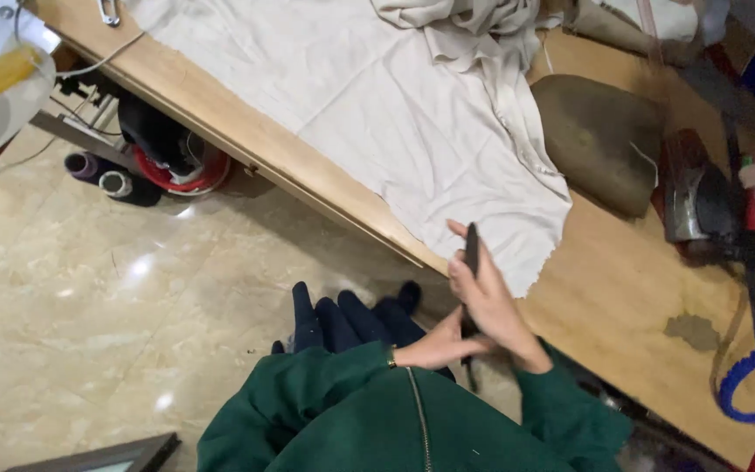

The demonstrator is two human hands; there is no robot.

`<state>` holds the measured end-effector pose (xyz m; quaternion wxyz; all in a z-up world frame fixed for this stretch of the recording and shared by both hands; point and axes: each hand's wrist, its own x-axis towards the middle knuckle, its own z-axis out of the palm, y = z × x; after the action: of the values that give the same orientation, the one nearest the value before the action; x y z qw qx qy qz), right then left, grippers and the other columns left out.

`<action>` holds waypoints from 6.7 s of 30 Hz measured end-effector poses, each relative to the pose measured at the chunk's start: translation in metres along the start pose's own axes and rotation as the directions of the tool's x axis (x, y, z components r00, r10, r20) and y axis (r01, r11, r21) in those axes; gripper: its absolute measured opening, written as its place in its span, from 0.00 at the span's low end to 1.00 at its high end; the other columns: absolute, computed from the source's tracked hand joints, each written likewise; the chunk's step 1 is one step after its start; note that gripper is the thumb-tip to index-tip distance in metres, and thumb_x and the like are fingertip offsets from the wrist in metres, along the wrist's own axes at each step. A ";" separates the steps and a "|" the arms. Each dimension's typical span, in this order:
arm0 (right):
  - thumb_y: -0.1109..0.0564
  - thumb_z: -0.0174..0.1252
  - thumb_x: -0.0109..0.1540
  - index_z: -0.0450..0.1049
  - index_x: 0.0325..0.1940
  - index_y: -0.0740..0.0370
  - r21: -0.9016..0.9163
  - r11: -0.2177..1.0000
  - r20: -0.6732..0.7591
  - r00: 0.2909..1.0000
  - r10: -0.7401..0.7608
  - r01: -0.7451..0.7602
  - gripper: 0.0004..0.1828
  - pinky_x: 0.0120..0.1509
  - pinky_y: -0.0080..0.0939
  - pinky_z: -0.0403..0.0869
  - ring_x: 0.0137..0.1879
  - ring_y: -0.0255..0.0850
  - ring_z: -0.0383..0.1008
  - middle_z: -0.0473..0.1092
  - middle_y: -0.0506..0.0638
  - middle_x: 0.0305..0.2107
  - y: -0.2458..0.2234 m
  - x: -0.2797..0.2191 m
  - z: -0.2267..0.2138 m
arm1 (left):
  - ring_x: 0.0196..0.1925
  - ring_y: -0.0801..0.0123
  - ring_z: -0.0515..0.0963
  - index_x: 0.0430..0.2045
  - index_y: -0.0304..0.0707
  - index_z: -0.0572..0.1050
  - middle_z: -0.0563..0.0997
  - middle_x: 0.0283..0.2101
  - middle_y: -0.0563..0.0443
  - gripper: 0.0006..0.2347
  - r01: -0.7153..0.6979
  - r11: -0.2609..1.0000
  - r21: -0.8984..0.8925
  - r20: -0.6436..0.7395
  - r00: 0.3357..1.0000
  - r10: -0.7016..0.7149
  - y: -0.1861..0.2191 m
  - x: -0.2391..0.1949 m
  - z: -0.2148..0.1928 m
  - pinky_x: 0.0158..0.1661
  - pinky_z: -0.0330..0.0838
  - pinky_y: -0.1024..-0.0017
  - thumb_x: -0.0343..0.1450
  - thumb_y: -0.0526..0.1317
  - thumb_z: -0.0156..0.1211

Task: Measuring a piece of fabric with a ruler, marking it with a pencil, and then cutting along the line with scissors.

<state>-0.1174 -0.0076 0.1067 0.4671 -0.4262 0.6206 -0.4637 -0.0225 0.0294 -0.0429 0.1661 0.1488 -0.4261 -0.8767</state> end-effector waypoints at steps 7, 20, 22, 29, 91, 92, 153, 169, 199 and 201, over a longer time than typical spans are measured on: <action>0.53 0.50 0.69 0.50 0.81 0.54 -0.384 0.923 0.210 0.974 0.083 0.004 0.37 0.71 0.55 0.63 0.68 0.53 0.63 0.64 0.62 0.61 0.024 -0.041 -0.070 | 0.71 0.60 0.67 0.69 0.39 0.64 0.67 0.69 0.44 0.24 0.236 0.970 -0.065 -0.294 0.924 -0.245 0.029 0.035 0.051 0.70 0.58 0.58 0.81 0.53 0.45; 0.57 0.60 0.60 0.51 0.70 0.55 -0.331 0.896 0.178 0.913 0.368 -0.297 0.38 0.75 0.46 0.62 0.74 0.44 0.59 0.58 0.56 0.66 0.154 -0.121 -0.245 | 0.60 0.59 0.71 0.48 0.44 0.70 0.75 0.51 0.46 0.26 0.140 0.943 0.301 -0.387 0.922 -0.014 -0.049 0.118 0.150 0.64 0.54 0.54 0.74 0.64 0.36; 0.62 0.58 0.60 0.54 0.70 0.56 -0.260 0.934 0.147 0.946 0.289 -0.245 0.35 0.75 0.44 0.63 0.71 0.44 0.64 0.62 0.57 0.65 0.195 -0.130 -0.274 | 0.64 0.54 0.67 0.59 0.40 0.68 0.73 0.58 0.42 0.31 0.143 0.887 0.439 -0.310 0.951 0.000 -0.050 0.117 0.149 0.69 0.46 0.46 0.73 0.65 0.34; 0.36 0.44 0.66 0.55 0.77 0.56 -0.032 0.756 0.479 0.654 0.586 -0.654 0.39 0.28 0.32 0.56 0.26 0.32 0.54 0.58 0.47 0.29 0.179 -0.170 -0.337 | 0.36 0.72 0.79 0.44 0.39 0.78 0.80 0.38 0.50 0.12 0.130 0.976 0.175 -0.628 0.778 0.009 -0.082 0.066 0.094 0.40 0.79 0.75 0.74 0.46 0.58; 0.27 0.41 0.66 0.51 0.81 0.50 -0.482 0.784 0.436 0.668 0.602 -0.392 0.44 0.41 0.47 0.74 0.41 0.44 0.71 0.71 0.57 0.38 0.152 -0.095 -0.248 | 0.26 0.65 0.74 0.27 0.45 0.77 0.69 0.22 0.53 0.06 0.161 -0.163 0.973 0.040 0.581 0.813 -0.087 0.074 0.048 0.36 0.67 0.69 0.75 0.39 0.59; 0.29 0.41 0.67 0.54 0.80 0.53 -0.459 0.811 0.453 0.689 0.565 -0.363 0.43 0.53 0.52 0.72 0.51 0.49 0.71 0.70 0.64 0.49 0.164 -0.099 -0.250 | 0.26 0.65 0.74 0.27 0.45 0.77 0.69 0.22 0.54 0.06 0.156 -0.162 0.974 0.043 0.580 0.813 -0.087 0.074 0.047 0.36 0.67 0.69 0.75 0.38 0.59; 0.23 0.36 0.67 0.47 0.79 0.64 -0.361 0.809 0.552 0.593 0.586 -0.464 0.51 0.35 0.30 0.64 0.30 0.29 0.58 0.58 0.43 0.30 0.089 0.028 -0.137 | 0.28 0.63 0.80 0.22 0.46 0.80 0.76 0.21 0.57 0.05 -0.077 0.603 0.794 -0.122 0.952 0.282 -0.053 0.060 0.004 0.34 0.72 0.67 0.69 0.40 0.66; 0.30 0.37 0.70 0.59 0.74 0.59 -0.347 0.786 0.505 0.605 0.616 -0.511 0.39 0.20 0.31 0.64 0.19 0.29 0.58 0.55 0.43 0.22 0.088 0.053 -0.120 | 0.36 0.60 0.83 0.27 0.57 0.83 0.80 0.27 0.57 0.06 0.080 0.708 0.702 -0.033 0.996 -0.080 -0.053 0.072 -0.019 0.40 0.76 0.64 0.66 0.51 0.66; 0.22 0.32 0.69 0.49 0.75 0.64 -0.350 0.842 0.618 0.574 0.538 -0.411 0.48 0.31 0.34 0.60 0.27 0.32 0.56 0.58 0.47 0.28 0.137 0.138 -0.077 | 0.38 0.63 0.84 0.32 0.60 0.84 0.83 0.27 0.62 0.07 0.100 0.759 0.643 0.226 0.923 -0.313 -0.084 0.111 -0.044 0.51 0.75 0.64 0.67 0.52 0.66; 0.21 0.32 0.68 0.42 0.79 0.66 -0.339 0.830 0.641 0.537 0.548 -0.442 0.52 0.31 0.34 0.61 0.27 0.32 0.56 0.58 0.46 0.29 0.115 0.141 -0.070 | 0.38 0.64 0.84 0.33 0.61 0.84 0.82 0.27 0.64 0.07 0.093 0.748 0.657 0.235 0.918 -0.320 -0.091 0.112 -0.047 0.52 0.75 0.64 0.67 0.53 0.66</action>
<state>-0.2247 -0.1067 -0.0215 0.7520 -0.4087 0.5130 -0.0654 -0.1199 0.0026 -0.1568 -0.0679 0.0925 -0.6984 -0.7065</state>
